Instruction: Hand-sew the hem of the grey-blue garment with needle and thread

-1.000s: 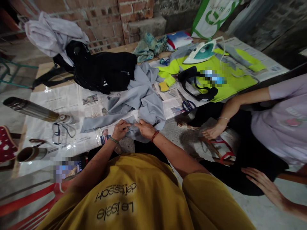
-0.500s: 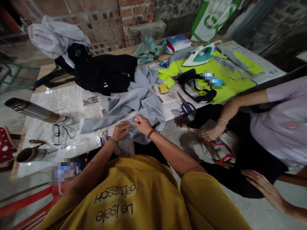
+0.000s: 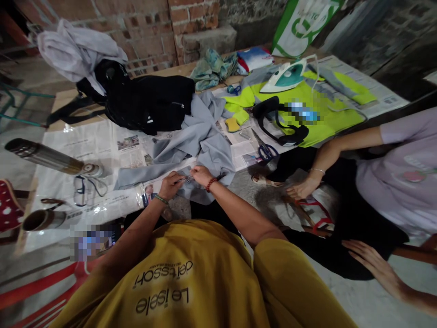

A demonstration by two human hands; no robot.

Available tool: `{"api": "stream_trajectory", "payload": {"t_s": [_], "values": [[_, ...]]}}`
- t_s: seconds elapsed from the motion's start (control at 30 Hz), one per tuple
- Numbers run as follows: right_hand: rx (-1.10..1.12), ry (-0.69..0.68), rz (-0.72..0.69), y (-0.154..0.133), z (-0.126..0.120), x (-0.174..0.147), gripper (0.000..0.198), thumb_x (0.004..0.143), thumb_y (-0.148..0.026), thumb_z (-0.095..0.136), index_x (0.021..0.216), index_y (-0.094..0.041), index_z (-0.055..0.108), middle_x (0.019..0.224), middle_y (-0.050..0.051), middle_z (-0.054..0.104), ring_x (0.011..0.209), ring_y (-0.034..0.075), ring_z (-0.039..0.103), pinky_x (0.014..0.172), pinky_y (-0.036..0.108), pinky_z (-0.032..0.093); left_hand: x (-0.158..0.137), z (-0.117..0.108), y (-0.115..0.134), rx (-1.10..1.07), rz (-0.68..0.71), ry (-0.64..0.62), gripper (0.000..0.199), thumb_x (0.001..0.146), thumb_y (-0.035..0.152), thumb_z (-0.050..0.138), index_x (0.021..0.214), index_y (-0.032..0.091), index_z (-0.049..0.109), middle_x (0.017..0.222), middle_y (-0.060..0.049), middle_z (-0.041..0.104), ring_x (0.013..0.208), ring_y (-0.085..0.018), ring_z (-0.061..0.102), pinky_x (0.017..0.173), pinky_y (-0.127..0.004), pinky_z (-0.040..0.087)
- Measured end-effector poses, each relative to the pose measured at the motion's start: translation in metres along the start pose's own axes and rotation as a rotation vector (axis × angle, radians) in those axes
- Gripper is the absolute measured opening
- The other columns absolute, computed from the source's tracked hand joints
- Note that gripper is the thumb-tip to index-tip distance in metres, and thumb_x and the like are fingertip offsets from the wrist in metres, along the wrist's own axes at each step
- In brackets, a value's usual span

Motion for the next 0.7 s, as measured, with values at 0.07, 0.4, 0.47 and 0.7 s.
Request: {"api": "stream_trajectory", "payload": {"t_s": [0.07,0.4,0.47,0.7], "values": [[-0.014,-0.038,0.026,-0.003,0.0,0.001,0.025,0.088,-0.026,0.057,0.066,-0.016,0.057,0.055,-0.005,0.047,0.055,0.008,0.039,0.055,0.023,0.028,0.001,-0.001,0.0,-0.014,-0.037,-0.006,0.015,0.093,0.024,0.067,0.096,0.018,0.08,0.083,-0.005,0.068,0.075,-0.015,0.063,0.069,-0.024,0.053],[-0.039,-0.244,0.099,-0.019,0.002,-0.009,0.026,0.094,-0.025,0.054,0.07,-0.015,0.056,0.052,-0.006,0.043,0.042,0.005,0.032,0.046,0.022,0.022,0.005,-0.003,0.005,-0.097,-0.199,0.005,0.012,0.087,0.02,0.068,0.091,0.019,0.079,0.083,-0.004,0.067,0.079,-0.016,0.063,0.076,-0.026,0.054],[-0.039,-0.284,0.107,-0.022,-0.003,-0.006,0.024,0.097,-0.026,0.05,0.079,-0.015,0.061,0.058,-0.004,0.051,0.043,0.006,0.037,0.047,0.022,0.028,0.008,-0.004,0.006,-0.118,-0.242,0.006,0.011,0.085,0.019,0.069,0.089,0.019,0.079,0.082,-0.004,0.068,0.079,-0.016,0.063,0.077,-0.027,0.053],[-0.248,0.449,-0.54,-0.012,-0.052,0.001,0.019,0.089,-0.02,0.054,0.1,-0.018,0.069,0.098,0.008,0.069,0.092,0.019,0.061,0.094,0.035,0.047,0.015,-0.01,0.007,-0.27,-0.398,-0.017,0.013,0.082,0.032,0.075,0.082,0.019,0.078,0.073,-0.002,0.063,0.073,-0.016,0.058,0.07,-0.027,0.048]]}}
Point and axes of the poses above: each hand's wrist, its own x-axis towards the middle knuckle, its own z-axis out of the palm, y = z × x, the point moved 1 cm from there along x, towards the middle knuckle
